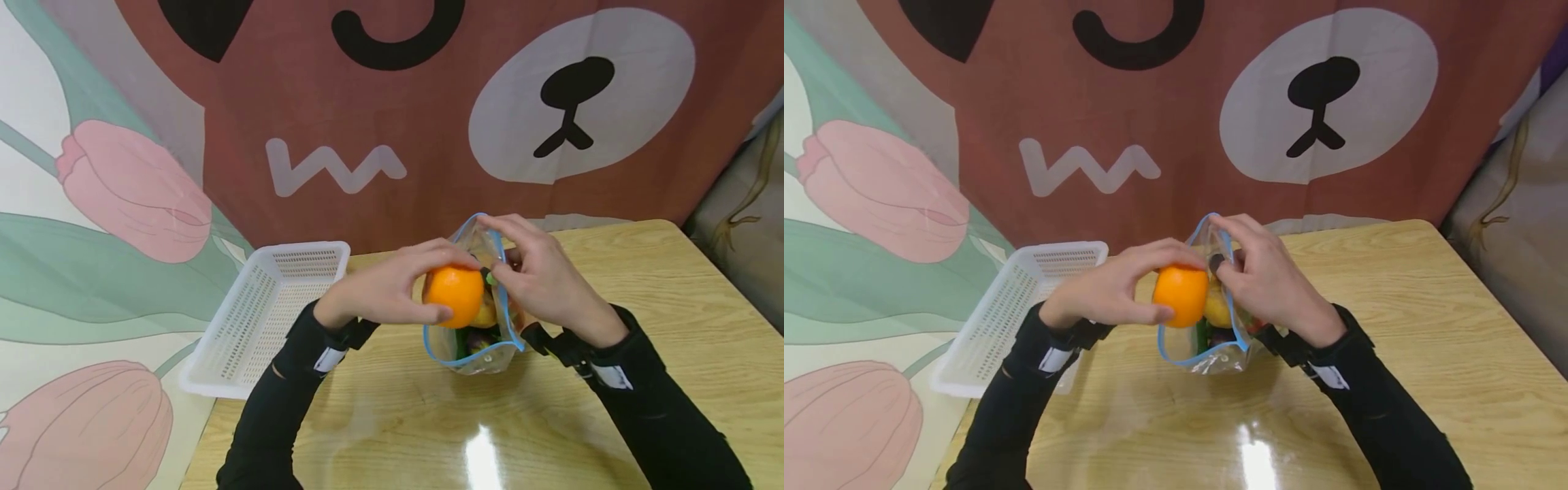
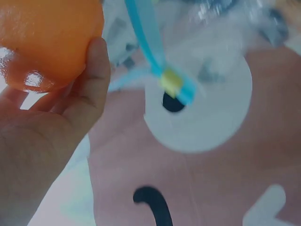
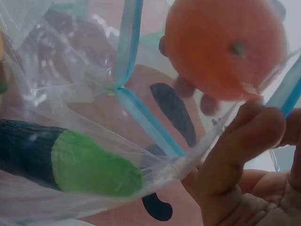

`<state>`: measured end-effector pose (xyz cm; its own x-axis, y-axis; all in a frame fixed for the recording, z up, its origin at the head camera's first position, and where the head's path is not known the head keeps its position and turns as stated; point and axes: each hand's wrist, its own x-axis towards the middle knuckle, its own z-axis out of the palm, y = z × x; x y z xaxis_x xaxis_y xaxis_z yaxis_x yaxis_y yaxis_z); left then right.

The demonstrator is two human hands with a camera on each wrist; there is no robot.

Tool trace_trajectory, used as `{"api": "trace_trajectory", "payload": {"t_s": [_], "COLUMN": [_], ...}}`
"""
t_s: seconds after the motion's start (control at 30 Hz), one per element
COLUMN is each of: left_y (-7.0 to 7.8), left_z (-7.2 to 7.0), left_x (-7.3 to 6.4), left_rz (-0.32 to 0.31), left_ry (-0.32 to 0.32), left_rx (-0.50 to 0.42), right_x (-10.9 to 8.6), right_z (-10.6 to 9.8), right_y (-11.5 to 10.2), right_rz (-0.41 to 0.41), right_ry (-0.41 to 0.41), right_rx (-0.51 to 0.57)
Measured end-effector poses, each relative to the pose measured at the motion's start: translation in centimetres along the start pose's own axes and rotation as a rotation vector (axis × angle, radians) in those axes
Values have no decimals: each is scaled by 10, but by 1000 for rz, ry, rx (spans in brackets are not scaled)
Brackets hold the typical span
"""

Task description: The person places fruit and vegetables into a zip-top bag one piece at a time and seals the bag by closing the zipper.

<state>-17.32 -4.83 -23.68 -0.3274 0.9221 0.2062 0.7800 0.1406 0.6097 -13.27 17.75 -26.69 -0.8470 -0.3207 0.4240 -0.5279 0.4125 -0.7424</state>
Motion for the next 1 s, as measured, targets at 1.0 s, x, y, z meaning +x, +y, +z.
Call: {"api": "trace_trajectory", "payload": {"t_s": [1.0], "left_y": [-26], "left_z": [25], "left_x": [7], "left_rz": [-159], "left_ry": [78], "left_rx": [362], "right_x": [-1], "right_z": [-9], "right_y": [3], "right_rz": [6], "right_ry": [46], "right_rx": [-62]}}
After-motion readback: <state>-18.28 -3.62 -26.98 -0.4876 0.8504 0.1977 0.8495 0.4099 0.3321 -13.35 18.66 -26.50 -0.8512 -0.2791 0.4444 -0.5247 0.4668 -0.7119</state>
